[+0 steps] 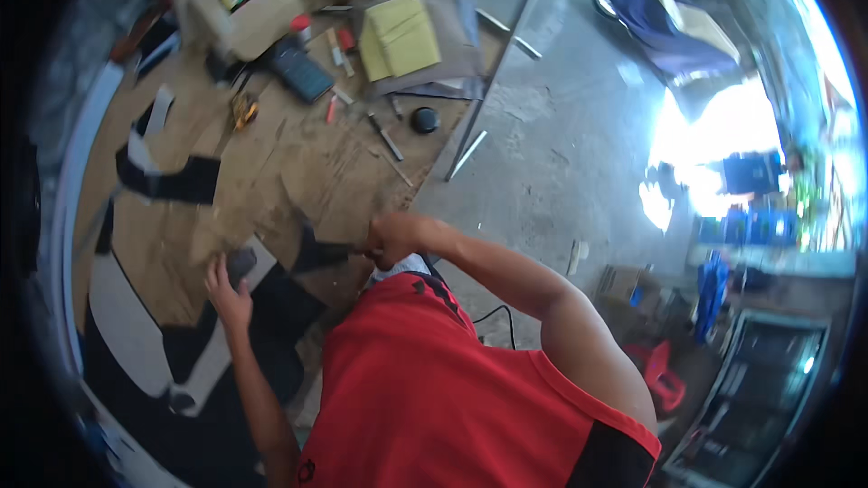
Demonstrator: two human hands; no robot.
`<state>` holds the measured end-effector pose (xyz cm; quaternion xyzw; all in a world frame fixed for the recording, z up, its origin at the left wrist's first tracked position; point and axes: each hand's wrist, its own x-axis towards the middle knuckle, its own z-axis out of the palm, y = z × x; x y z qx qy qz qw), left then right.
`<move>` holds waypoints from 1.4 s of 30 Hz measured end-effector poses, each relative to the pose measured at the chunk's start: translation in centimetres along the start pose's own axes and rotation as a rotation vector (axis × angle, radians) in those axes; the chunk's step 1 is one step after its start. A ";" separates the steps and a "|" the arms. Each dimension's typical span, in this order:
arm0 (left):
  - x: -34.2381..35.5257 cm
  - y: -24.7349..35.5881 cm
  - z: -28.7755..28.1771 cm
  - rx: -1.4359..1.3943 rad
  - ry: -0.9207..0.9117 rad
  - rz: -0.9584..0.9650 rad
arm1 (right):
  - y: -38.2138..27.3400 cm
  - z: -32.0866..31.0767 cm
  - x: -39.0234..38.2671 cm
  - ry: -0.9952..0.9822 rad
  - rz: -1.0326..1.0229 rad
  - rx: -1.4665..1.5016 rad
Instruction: Cutting and marking upholstery material using patterns and scissors.
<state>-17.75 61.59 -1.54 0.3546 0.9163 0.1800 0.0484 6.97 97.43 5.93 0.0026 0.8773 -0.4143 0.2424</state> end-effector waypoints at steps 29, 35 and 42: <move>-15.1 4.0 -8.6 -0.037 -0.906 -0.112 | 2.1 9.6 6.1 0.618 0.369 -0.349; -17.9 3.7 -9.6 -0.100 -0.674 -0.149 | -2.1 9.5 9.2 0.616 0.244 -0.464; -15.3 9.3 -6.5 -0.252 -0.419 -0.141 | -2.3 10.5 10.9 0.331 0.282 -0.475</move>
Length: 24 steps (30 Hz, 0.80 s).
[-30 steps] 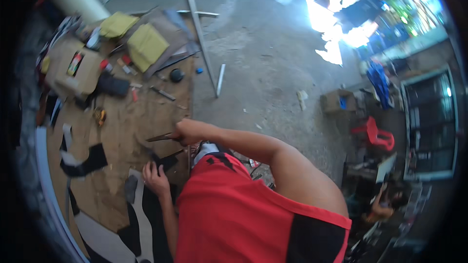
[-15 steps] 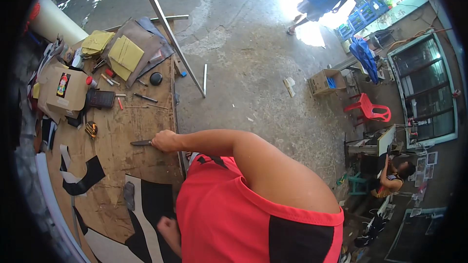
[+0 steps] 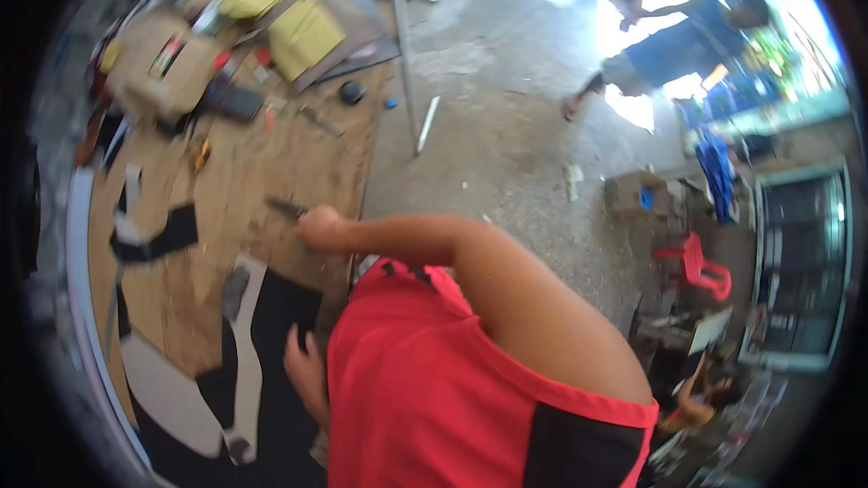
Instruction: Cutting and marking upholstery material using patterns and scissors.
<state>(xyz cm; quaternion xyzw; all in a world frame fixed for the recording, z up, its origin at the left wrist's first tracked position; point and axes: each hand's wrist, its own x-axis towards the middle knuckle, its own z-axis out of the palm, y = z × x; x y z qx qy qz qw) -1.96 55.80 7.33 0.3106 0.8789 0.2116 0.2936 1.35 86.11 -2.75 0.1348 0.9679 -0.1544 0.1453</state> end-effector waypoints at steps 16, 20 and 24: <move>5.8 2.8 6.2 0.189 -0.079 -0.280 | 11.0 -13.1 1.5 -0.602 0.213 1.351; 8.8 7.0 3.9 -0.045 -0.075 -0.455 | 12.6 -17.2 9.9 -0.857 0.196 1.250; 11.8 8.0 4.5 -0.537 0.034 -0.583 | 8.6 -19.9 23.3 -1.058 -0.292 0.812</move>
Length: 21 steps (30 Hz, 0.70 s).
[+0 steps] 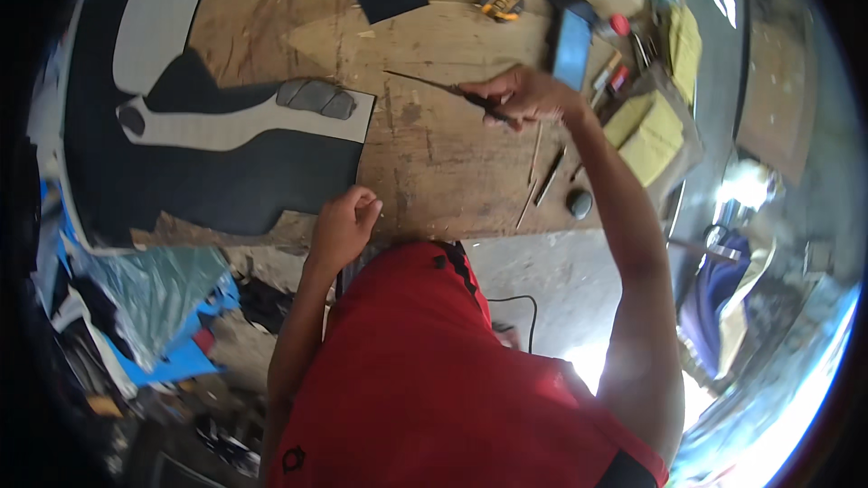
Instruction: Cutting and marking upholstery material using patterns and scissors.
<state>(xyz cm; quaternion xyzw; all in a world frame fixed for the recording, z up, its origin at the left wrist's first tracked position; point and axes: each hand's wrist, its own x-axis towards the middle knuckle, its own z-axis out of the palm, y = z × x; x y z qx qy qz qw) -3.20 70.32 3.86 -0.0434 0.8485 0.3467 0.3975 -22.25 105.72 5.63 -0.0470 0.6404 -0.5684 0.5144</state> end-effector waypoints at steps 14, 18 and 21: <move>12.1 7.5 4.6 -2.176 0.422 -0.150 | -13.9 -8.0 26.3 -0.716 0.530 -0.550; 13.4 8.7 4.7 -2.372 0.521 -0.159 | -12.7 -6.3 28.5 -0.853 0.628 -0.566; 14.4 9.2 4.5 -2.404 0.619 -0.164 | -13.2 -5.3 29.2 -0.903 0.598 -0.668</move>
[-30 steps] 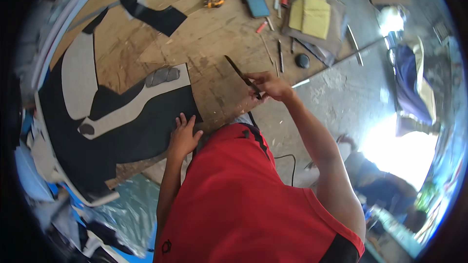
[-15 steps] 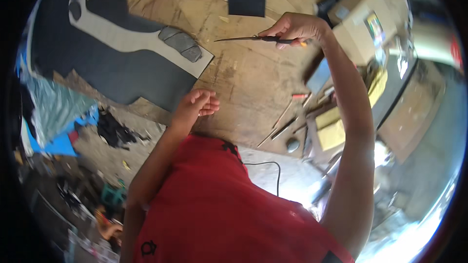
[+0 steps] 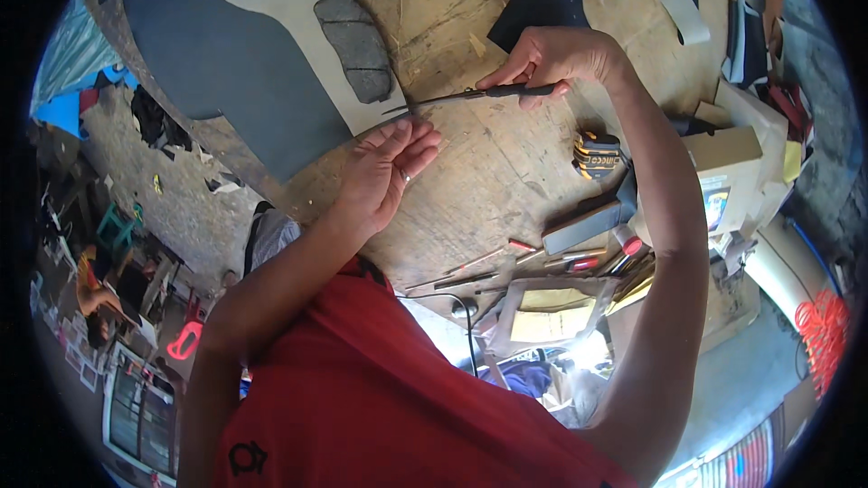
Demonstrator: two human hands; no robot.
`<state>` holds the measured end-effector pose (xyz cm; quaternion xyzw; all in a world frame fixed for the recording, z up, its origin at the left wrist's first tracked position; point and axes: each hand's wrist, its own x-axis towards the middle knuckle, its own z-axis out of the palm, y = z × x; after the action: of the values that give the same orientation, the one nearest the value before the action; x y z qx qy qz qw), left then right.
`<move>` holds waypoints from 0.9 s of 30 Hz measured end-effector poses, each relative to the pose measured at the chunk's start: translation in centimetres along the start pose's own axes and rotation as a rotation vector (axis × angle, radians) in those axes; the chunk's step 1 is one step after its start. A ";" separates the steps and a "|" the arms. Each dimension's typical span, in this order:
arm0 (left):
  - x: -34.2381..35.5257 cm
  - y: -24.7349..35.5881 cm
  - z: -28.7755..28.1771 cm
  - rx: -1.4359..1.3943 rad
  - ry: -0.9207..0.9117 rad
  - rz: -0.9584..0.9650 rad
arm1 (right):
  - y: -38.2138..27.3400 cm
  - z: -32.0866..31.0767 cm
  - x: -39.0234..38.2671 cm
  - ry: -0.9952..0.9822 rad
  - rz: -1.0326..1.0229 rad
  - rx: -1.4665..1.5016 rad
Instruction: Cutting and marking upholstery material using patterns and scissors.
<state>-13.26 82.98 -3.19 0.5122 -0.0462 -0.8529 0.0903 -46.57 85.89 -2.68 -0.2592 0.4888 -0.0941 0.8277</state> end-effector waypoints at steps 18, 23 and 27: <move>0.0 -1.5 0.8 -0.064 0.081 0.117 | -1.7 0.0 1.1 -0.023 0.045 -0.169; 0.0 -1.5 1.0 -0.050 0.102 0.117 | -2.5 0.1 1.3 -0.024 0.047 -0.221; -0.2 -1.4 1.5 -0.030 0.125 0.123 | -2.6 -0.2 1.5 -0.046 0.073 -0.213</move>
<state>-14.61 84.37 -2.53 0.5591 -0.0588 -0.8128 0.1530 -45.73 83.00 -2.54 -0.3298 0.4859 -0.0054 0.8094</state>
